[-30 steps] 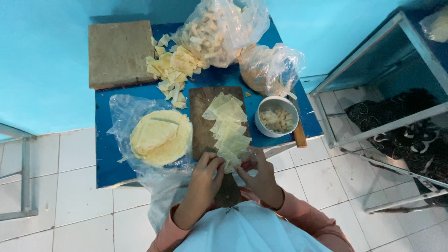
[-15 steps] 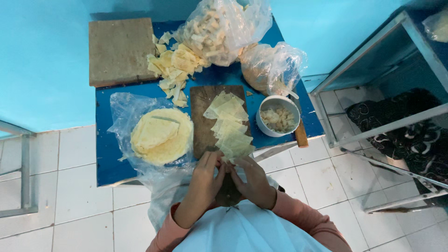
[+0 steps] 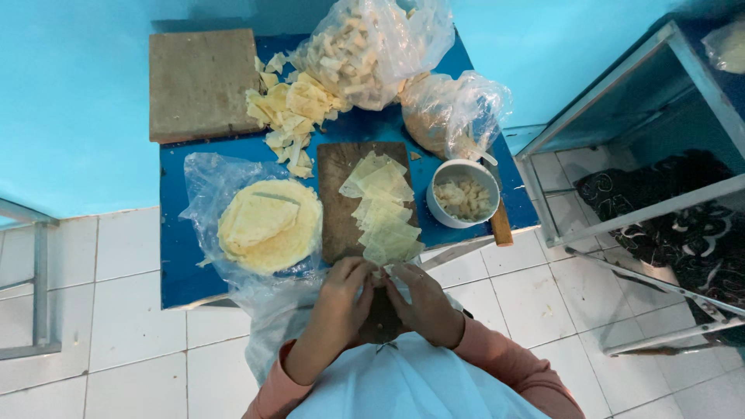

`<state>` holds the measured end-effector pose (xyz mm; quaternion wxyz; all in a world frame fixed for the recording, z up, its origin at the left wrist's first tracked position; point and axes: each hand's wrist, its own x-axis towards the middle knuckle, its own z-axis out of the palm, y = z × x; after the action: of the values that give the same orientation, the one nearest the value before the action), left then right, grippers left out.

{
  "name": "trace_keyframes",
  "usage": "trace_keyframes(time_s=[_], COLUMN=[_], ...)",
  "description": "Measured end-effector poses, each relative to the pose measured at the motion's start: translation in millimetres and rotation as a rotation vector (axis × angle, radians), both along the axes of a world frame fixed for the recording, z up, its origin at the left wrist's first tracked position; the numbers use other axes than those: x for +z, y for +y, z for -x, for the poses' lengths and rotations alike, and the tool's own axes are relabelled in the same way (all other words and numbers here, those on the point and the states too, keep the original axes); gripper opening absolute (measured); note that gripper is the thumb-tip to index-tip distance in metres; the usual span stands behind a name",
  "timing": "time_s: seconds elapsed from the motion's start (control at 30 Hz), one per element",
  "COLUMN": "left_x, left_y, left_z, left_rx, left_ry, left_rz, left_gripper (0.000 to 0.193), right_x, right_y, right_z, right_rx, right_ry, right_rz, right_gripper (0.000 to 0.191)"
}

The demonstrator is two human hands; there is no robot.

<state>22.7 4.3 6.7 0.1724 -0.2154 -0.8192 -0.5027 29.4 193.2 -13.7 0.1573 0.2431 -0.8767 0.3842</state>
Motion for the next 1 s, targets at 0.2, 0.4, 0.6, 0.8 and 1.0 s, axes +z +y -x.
trace_keyframes(time_s=[0.2,0.4,0.6,0.8,1.0], left_x=[4,13,19,9,-1], left_y=[-7,-8,-9,-6,-4], left_z=[-2,-1,0,7,15], left_rx=[-0.055,-0.097,-0.106,-0.093,-0.07], left_ry=[-0.047,-0.054,-0.034,0.032,-0.012], left_rz=[0.067,0.058,0.102,0.066,0.076], left_gripper=[0.026,0.025,0.022,0.021,0.023], right_x=[19,-2,-15,-2,-9], right_y=[19,27,24,22,15], right_z=[14,26,29,29,36], right_rx=[0.193,0.221,0.105,0.211,0.131], right_ry=[0.005,0.08,-0.009,0.01,-0.062], right_rz=[-0.013,-0.027,0.139,0.148,0.205], right_gripper=[0.045,0.042,0.044,0.045,0.046])
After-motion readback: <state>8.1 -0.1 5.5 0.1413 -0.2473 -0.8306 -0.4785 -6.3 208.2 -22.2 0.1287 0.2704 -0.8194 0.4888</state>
